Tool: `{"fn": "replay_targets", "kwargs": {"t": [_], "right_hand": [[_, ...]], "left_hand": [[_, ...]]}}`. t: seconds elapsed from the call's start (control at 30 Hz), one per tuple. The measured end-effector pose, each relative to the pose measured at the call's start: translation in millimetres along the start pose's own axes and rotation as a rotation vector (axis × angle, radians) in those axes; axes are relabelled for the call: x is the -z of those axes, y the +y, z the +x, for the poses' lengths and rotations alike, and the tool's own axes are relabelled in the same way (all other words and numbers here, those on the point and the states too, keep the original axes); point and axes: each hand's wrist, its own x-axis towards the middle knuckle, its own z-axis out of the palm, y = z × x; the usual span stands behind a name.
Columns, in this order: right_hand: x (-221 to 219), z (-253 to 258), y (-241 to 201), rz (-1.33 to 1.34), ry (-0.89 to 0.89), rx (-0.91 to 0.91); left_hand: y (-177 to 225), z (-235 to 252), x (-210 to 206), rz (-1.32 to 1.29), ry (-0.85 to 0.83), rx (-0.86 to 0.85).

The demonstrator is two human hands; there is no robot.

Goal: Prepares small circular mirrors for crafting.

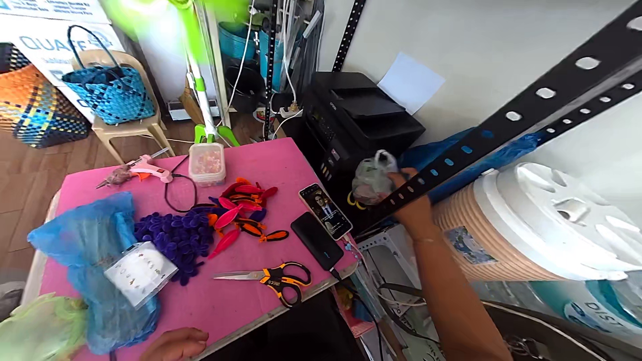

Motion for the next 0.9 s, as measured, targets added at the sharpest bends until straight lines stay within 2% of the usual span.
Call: {"fn": "replay_targets", "kwargs": {"t": [0.17,0.3,0.37,0.43,0.5,0.53,0.6,0.7,0.8,0.9], "right_hand": [[23,-31,-2,-0.017,-0.147,0.024],[89,-64,-19,0.047,-0.329,-0.136],[125,-83,-41,0.181,-0.465,-0.025],[138,-94,-72,0.408,-0.576,0.262],[119,-100,-117,0.631,-0.636,0.541],[97,-106,-145,0.698,-0.606,0.633],[43,-127,-205,0.736,-0.533,0.743],[-13,-148,-280,0.613,-0.566,0.845],[-55,-155,-323,0.565,-0.365,0.898],[-62,-152,-333,0.699,-0.272,0.821]], "left_hand": [[-14,-4,-1,0.075,0.104,-0.003],[-16,-8,-6,0.17,0.252,0.048],[-19,-12,-6,0.225,0.364,0.081],[-24,-14,-7,0.352,0.489,0.14],[-27,-7,-9,0.616,0.592,0.207],[-28,1,-9,0.762,0.643,0.226],[-33,22,-9,0.996,0.733,0.261],[-46,47,-3,1.206,0.779,0.332],[-54,51,4,1.258,0.873,0.229],[-37,40,6,0.995,1.01,0.054]]}}
